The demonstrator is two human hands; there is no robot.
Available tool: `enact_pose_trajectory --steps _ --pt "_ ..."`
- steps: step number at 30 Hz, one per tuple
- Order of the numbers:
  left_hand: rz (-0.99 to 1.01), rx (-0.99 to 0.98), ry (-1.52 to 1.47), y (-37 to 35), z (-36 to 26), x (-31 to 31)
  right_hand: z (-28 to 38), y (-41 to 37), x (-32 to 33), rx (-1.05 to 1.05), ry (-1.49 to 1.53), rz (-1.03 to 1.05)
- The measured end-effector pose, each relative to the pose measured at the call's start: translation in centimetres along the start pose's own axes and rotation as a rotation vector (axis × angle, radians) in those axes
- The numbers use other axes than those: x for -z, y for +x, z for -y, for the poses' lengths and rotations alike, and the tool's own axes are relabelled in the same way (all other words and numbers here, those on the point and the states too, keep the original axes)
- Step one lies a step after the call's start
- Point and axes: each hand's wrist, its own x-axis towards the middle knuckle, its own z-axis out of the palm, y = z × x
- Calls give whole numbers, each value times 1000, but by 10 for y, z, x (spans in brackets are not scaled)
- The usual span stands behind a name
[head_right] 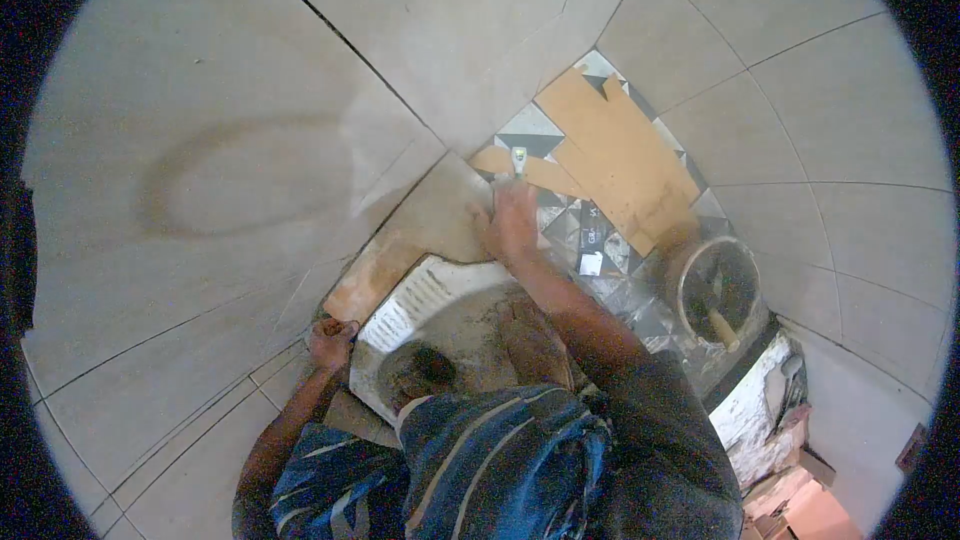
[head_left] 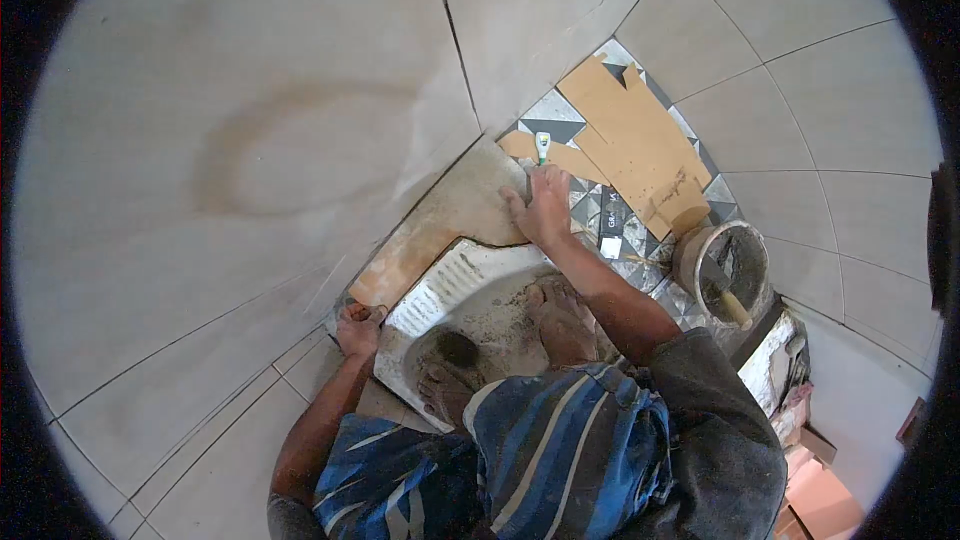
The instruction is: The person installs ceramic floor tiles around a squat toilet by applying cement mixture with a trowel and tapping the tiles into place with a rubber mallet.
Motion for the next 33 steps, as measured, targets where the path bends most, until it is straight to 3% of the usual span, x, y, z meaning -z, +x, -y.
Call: enact_pose_trajectory --steps 3,8,11,14,17,20,25,26,27,28,29,33 --pt "-6 24 60 -7 -12 2 1 0 4 -19 -2 23" --pt "-75 81 -219 -10 0 -7 -2 1 4 -24 20 42" --pt "-79 8 -87 -15 7 -7 -15 -4 13 -10 68 74" --pt "14 4 -174 -28 3 -4 -26 -22 30 -20 48 60" --pt "-14 2 -49 -44 -23 -3 -34 -34 46 -114 99 125" --pt "-56 -46 142 -39 -9 -6 -38 -39 49 -107 53 132" --pt "-110 -199 76 -14 56 -14 -48 -32 35 -122 66 88" --pt "-29 5 -13 -28 33 -6 -62 -36 25 -73 82 78" --pt "-61 -154 105 -21 45 -6 -56 -37 29 -82 50 55" --pt "-133 -83 170 -15 56 -14 -58 -36 29 -54 29 70" --pt "-103 54 107 -42 -9 -4 -58 -35 29 -32 -3 80" --pt "-93 53 141 -41 -10 -2 -42 -27 43 -90 93 114"
